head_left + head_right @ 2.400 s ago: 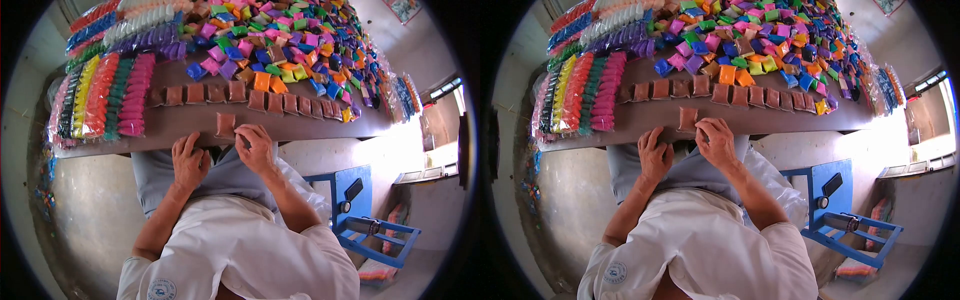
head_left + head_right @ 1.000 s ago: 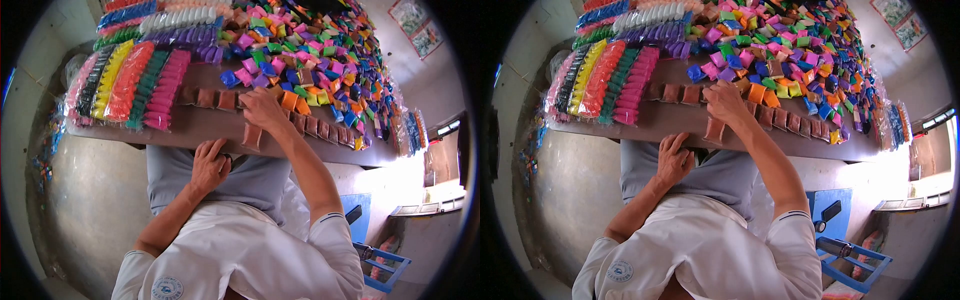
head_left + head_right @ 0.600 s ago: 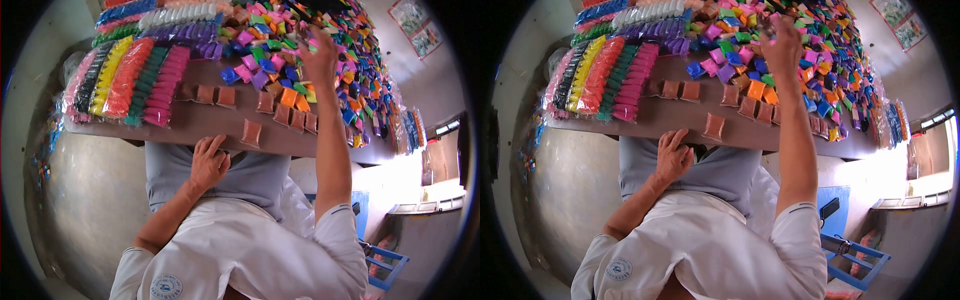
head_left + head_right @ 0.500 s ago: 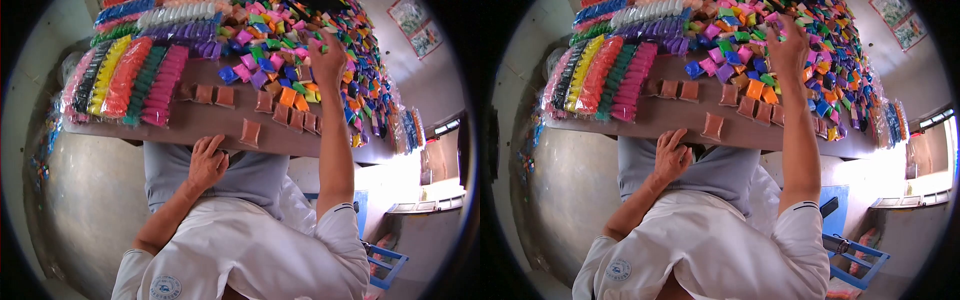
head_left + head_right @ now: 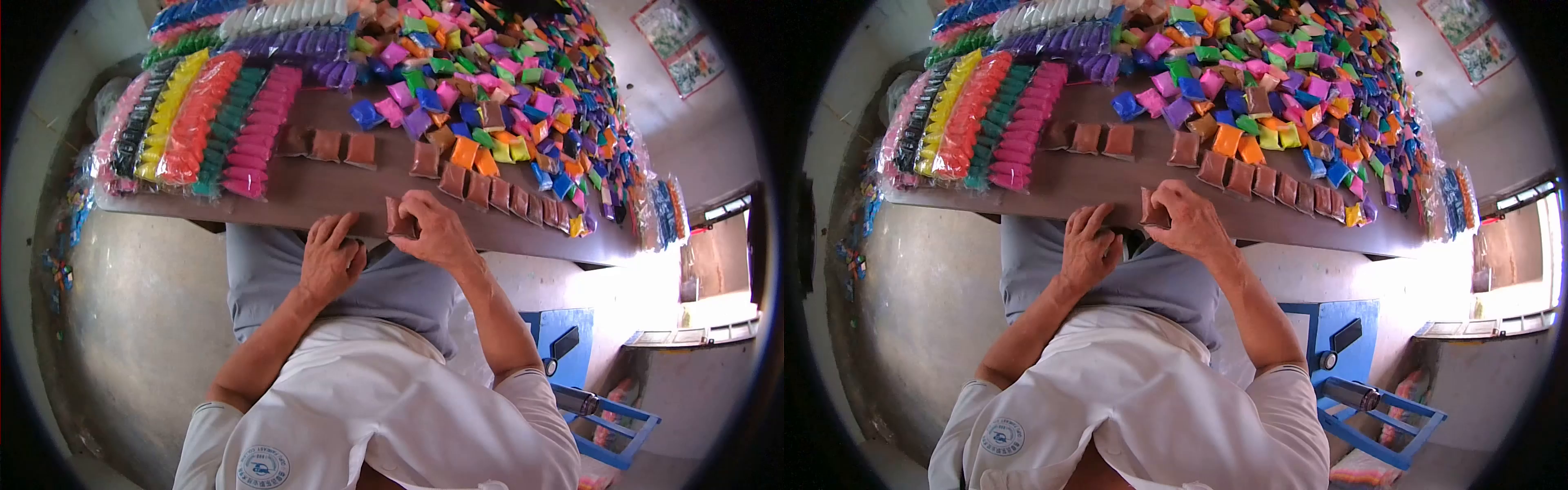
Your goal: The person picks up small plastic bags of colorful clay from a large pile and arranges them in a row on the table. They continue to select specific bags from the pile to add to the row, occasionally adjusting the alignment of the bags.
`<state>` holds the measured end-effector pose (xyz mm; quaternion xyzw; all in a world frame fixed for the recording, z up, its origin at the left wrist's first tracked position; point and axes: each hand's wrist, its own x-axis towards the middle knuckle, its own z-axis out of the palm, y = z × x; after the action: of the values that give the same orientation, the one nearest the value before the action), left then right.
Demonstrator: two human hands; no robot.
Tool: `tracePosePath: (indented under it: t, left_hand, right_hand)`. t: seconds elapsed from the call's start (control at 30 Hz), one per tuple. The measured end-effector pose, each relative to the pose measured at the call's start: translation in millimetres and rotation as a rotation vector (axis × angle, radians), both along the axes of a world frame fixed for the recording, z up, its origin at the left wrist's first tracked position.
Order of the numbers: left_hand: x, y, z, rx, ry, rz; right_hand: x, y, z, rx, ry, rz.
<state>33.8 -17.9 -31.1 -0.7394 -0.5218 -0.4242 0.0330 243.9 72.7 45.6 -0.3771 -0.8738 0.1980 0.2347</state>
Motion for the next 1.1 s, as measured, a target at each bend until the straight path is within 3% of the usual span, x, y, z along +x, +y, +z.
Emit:
tracePosePath:
  t: [0.17, 0.27, 0.33, 0.43, 0.57, 0.63, 0.77, 0.9, 0.97, 1.1]
  left_hand:
    - [-3, -2, 0, 0.009, 0.018, -0.01]
    - [-3, 0, -2, 0.011, 0.01, -0.022]
    - [-3, -1, -2, -0.007, 0.001, -0.029]
    - [-5, -1, -1, -0.004, -0.002, -0.037]
    - [-6, -2, 3, -0.017, -0.008, -0.046]
    - [-6, -3, 6, -0.043, 0.015, -0.041]
    - [-5, -2, 5, -0.036, 0.012, -0.03]
    - [-4, -3, 0, -0.018, -0.026, -0.034]
    - [-3, -2, 2, -0.026, -0.024, -0.068]
    - [-2, -3, -1, -0.022, 0.024, -0.043]
  right_hand:
    - [-11, 32, 12, 0.056, 0.168, 0.052]
    - [-24, 73, 23, 0.282, 0.167, 0.0]
    - [-32, 95, 27, 0.134, -0.018, -0.028]
    - [-39, 109, 16, 0.174, -0.151, 0.03]
    - [-32, 108, 14, 0.23, -0.173, 0.031]
    - [-29, 107, 10, 0.448, -0.073, 0.084]
    - [-34, 106, 16, 0.388, -0.108, 0.123]
    - [-76, 95, 31, 0.47, 0.145, 0.02]
    - [-103, 86, 30, 0.478, 0.187, 0.142]
    - [-151, 86, 6, 0.458, 0.167, 0.133]
